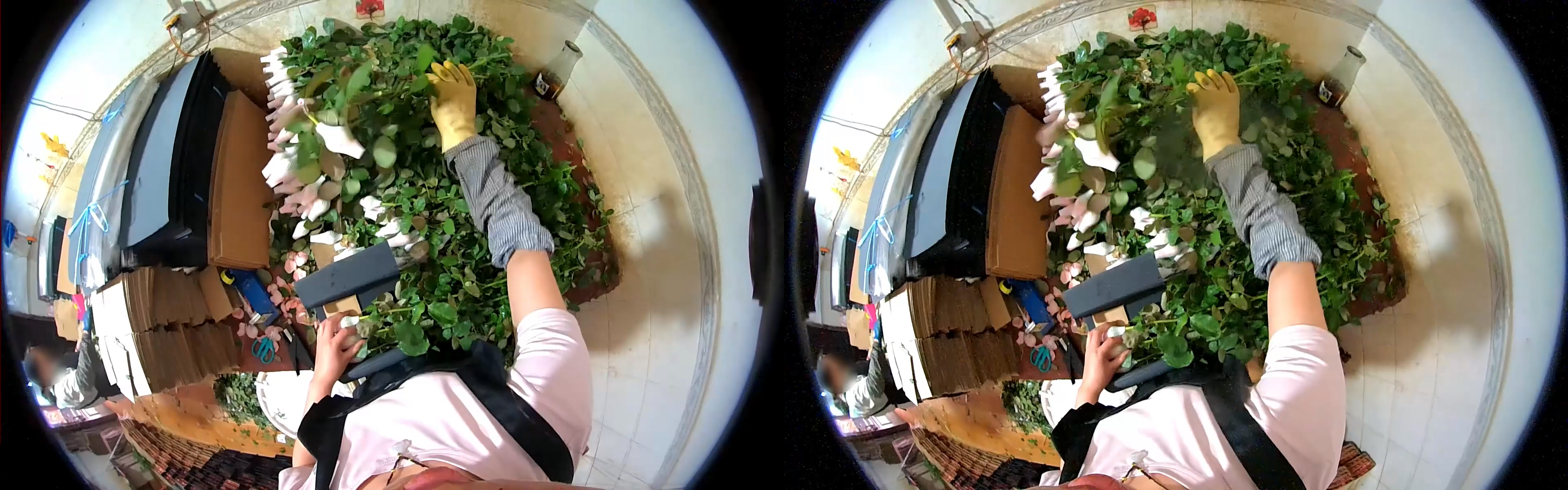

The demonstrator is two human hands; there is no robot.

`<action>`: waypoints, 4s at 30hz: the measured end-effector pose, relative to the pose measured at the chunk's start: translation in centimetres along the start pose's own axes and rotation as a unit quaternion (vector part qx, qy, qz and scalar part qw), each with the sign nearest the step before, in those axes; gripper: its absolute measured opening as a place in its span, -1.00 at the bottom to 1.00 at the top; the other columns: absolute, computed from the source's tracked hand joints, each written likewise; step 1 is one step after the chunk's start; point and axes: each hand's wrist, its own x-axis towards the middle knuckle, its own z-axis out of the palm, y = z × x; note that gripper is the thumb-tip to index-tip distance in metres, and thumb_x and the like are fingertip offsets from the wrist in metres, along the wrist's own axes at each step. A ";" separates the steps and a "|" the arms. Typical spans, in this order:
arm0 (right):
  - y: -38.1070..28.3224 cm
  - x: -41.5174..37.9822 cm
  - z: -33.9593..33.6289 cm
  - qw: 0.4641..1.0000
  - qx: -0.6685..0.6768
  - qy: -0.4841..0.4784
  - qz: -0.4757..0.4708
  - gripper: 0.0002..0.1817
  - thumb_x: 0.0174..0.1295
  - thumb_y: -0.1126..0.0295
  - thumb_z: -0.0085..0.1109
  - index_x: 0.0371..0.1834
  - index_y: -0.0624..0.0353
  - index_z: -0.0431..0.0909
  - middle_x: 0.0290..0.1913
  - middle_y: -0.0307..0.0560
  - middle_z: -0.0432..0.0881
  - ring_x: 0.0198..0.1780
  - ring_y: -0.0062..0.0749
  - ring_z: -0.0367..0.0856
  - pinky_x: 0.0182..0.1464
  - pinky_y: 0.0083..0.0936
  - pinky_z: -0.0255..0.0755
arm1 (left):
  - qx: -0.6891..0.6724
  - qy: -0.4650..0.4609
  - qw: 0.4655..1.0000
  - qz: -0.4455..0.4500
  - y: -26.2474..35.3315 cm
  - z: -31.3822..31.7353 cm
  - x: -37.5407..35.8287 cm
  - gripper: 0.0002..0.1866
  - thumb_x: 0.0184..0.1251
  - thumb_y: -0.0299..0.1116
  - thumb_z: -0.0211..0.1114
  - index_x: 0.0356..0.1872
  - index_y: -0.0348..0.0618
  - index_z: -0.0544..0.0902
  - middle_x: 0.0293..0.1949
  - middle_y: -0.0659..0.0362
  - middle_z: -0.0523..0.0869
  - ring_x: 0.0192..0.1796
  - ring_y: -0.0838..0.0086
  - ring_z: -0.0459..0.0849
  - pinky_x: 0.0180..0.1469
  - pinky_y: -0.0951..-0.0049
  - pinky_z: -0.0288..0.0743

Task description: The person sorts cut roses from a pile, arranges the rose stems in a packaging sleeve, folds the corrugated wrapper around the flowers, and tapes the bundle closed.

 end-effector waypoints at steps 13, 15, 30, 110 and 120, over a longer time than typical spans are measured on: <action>-9.0 -1.1 -9.3 0.972 0.075 0.004 -0.221 -0.83 0.16 0.58 0.23 -0.21 0.09 0.65 -0.23 -0.23 0.73 -0.03 -0.42 0.64 0.46 -0.24 0.28 | 0.027 0.005 1.000 0.002 -0.4 0.3 -0.5 -0.68 -0.01 -0.43 0.56 -0.20 -0.19 0.69 0.22 0.01 0.51 0.20 0.02 0.48 0.23 0.10 0.43; -6.0 -2.7 -11.3 0.988 0.011 -0.035 -0.153 -0.86 0.24 0.54 0.13 -0.25 0.07 0.65 -0.28 -0.21 0.70 -0.09 -0.43 0.65 0.43 -0.24 0.31 | 0.018 0.002 1.000 0.007 -0.4 0.2 -0.4 -0.68 -0.01 -0.44 0.56 -0.19 -0.19 0.69 0.23 0.01 0.51 0.21 0.02 0.47 0.23 0.10 0.42; 16.0 -42.6 -33.7 0.812 -0.430 0.176 0.353 -0.58 0.51 0.16 -0.04 0.22 0.20 0.56 0.23 0.26 0.57 0.22 0.19 0.52 0.29 -0.12 0.37 | 0.023 0.013 0.999 0.031 -1.2 0.6 -0.5 -0.67 -0.02 -0.40 0.56 -0.21 -0.17 0.68 0.17 0.01 0.53 0.19 0.02 0.46 0.24 0.07 0.32; 7.7 -7.1 -1.3 0.982 0.143 0.055 0.111 -0.67 0.30 0.52 0.02 0.07 0.29 0.64 -0.14 0.09 0.73 -0.06 -0.08 0.67 0.12 -0.33 0.51 | 0.085 0.053 0.995 -0.003 -1.7 0.8 -0.4 -0.38 -0.16 -0.25 0.63 0.00 -0.25 0.64 0.36 -0.09 0.37 0.30 -0.04 0.41 0.34 0.00 0.27; 14.9 -3.7 -16.1 0.966 0.030 0.135 0.217 -0.58 0.25 0.50 0.25 0.21 0.28 0.56 0.03 0.01 0.71 -0.07 -0.37 0.64 -0.08 -0.49 0.53 | 0.043 0.076 0.996 -0.014 -2.2 1.3 -0.5 -0.42 -0.12 -0.19 0.61 0.00 -0.16 0.66 0.34 0.00 0.40 0.26 -0.01 0.44 0.33 -0.01 0.29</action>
